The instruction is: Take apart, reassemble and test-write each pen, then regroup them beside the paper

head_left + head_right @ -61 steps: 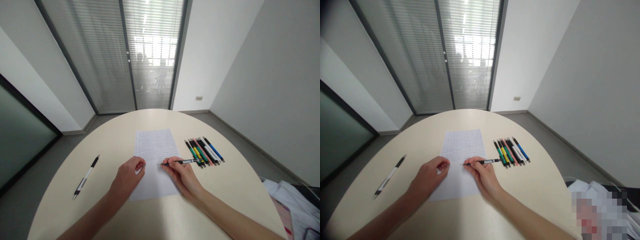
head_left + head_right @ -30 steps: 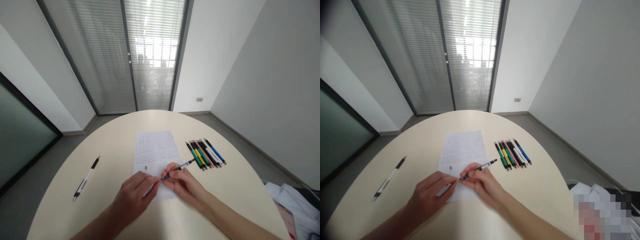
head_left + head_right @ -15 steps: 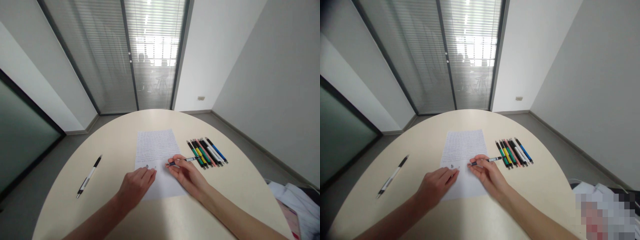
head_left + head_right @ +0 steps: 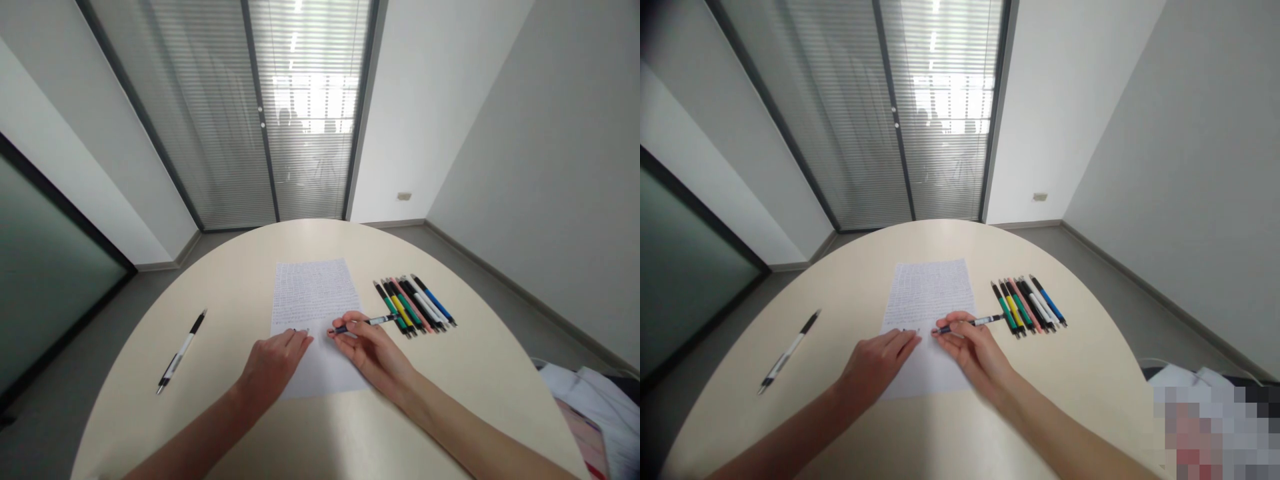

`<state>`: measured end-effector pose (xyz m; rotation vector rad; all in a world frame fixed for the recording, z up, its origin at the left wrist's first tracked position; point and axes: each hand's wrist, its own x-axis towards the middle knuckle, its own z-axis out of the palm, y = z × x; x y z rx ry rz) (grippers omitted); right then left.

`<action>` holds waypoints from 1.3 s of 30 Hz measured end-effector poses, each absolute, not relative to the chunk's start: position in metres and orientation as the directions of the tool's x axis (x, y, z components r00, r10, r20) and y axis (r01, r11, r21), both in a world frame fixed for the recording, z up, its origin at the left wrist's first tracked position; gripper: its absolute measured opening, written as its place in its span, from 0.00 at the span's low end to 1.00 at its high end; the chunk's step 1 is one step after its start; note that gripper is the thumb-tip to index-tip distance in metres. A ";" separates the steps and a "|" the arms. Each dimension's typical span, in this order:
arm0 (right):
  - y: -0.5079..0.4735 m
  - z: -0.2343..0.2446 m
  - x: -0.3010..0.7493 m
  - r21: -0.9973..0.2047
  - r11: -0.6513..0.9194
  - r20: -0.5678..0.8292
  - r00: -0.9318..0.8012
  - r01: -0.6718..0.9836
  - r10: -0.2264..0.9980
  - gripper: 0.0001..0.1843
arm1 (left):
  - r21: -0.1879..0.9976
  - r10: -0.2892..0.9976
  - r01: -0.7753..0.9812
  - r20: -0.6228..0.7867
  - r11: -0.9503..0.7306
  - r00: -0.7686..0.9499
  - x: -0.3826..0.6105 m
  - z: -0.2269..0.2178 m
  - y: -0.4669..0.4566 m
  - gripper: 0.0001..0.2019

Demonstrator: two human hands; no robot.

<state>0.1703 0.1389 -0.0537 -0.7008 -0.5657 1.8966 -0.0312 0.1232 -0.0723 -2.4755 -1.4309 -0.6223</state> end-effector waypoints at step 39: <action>0.127 -0.045 0.167 -0.531 -0.465 -0.230 -0.407 -0.709 0.884 0.12 | 0.966 0.968 -0.167 0.166 -0.198 -0.186 -0.017 -0.038 0.108 0.07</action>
